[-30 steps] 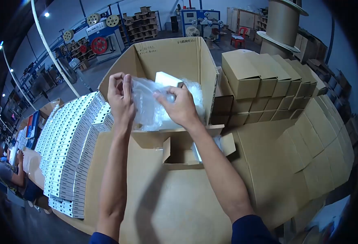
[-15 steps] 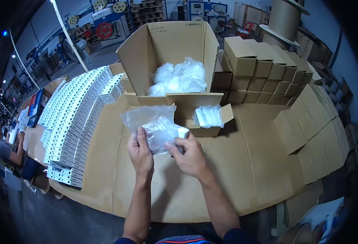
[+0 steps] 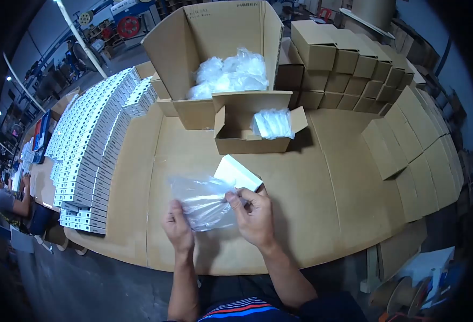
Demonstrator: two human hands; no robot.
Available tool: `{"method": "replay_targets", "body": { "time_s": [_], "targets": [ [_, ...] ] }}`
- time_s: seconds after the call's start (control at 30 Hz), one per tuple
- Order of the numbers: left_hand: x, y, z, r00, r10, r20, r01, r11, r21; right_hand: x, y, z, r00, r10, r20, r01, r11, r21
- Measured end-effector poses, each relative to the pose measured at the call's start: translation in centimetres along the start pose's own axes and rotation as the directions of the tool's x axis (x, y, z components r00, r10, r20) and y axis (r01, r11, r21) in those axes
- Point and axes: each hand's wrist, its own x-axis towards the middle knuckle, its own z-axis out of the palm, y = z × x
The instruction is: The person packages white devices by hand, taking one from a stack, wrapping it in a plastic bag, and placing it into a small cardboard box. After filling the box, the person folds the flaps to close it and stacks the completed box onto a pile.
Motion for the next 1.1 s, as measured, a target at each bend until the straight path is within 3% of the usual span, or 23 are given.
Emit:
{"method": "replay_targets", "body": {
  "time_s": [0.03, 0.13, 0.17, 0.23, 0.33, 0.43, 0.63, 0.73, 0.87, 0.93, 0.97, 1.03, 1.1],
  "targets": [
    [0.2, -0.5, -1.3, 1.000, 0.004, -0.025, -0.005, 1.000, -0.005, -0.3, 0.1, 0.1, 0.999, -0.032, -0.025, 0.031, 0.999, -0.045],
    [0.4, 0.4, -1.7, 0.936, 0.258, -0.240, -0.227, 0.963, 0.147, -0.8, 0.1, 0.0, 0.992, -0.103, -0.072, 0.088, 0.980, -0.179],
    [0.5, 1.7, -1.3, 0.891, 0.436, -0.125, -0.382, 0.869, 0.314, -0.7, -0.1, 0.0, 0.986, -0.152, -0.068, 0.133, 0.965, -0.226],
    [1.0, 5.2, 0.2, 0.710, 0.681, 0.179, -0.647, 0.532, 0.546, -0.6, -0.4, -0.1, 0.974, -0.221, -0.048, 0.196, 0.930, -0.310],
    [2.3, 6.7, 1.7, 0.642, 0.591, 0.488, -0.752, 0.363, 0.550, -0.5, -0.7, -0.3, 0.964, -0.264, -0.013, 0.241, 0.898, -0.368],
    [2.6, 5.6, 2.0, 0.654, 0.566, 0.501, -0.749, 0.393, 0.534, -0.2, -1.0, -0.7, 0.960, -0.279, 0.012, 0.261, 0.881, -0.396],
    [2.8, 4.7, 2.4, 0.685, 0.534, 0.496, -0.727, 0.451, 0.518, -0.4, 0.2, -1.1, 0.980, -0.198, -0.011, 0.187, 0.942, -0.277],
    [3.2, 5.1, 2.3, 0.693, 0.458, 0.557, -0.721, 0.464, 0.515, -0.3, -0.3, -1.6, 0.983, -0.178, 0.036, 0.177, 0.905, -0.387],
    [3.9, 5.3, 2.0, 0.823, 0.141, 0.551, -0.460, 0.734, 0.500, 0.0, 0.0, -3.0, 0.985, -0.100, 0.139, 0.151, 0.887, -0.437],
    [4.7, 5.3, 2.3, 0.822, 0.106, 0.560, -0.418, 0.779, 0.467, 0.2, -0.3, -3.7, 0.966, -0.057, 0.253, 0.164, 0.889, -0.427],
    [4.9, 5.1, 2.2, 0.831, 0.059, 0.553, -0.366, 0.806, 0.465, -0.1, 0.2, -4.0, 0.966, 0.054, 0.254, 0.056, 0.912, -0.406],
    [5.7, 4.4, 1.6, 0.812, -0.058, 0.581, -0.278, 0.836, 0.473, -0.6, 0.4, -3.9, 0.973, 0.030, 0.229, 0.067, 0.912, -0.404],
    [5.7, 2.6, 1.9, 0.905, 0.063, 0.420, -0.122, 0.986, 0.116, -0.9, 0.2, -3.7, 0.985, -0.013, 0.174, 0.083, 0.909, -0.407]
  ]
}}
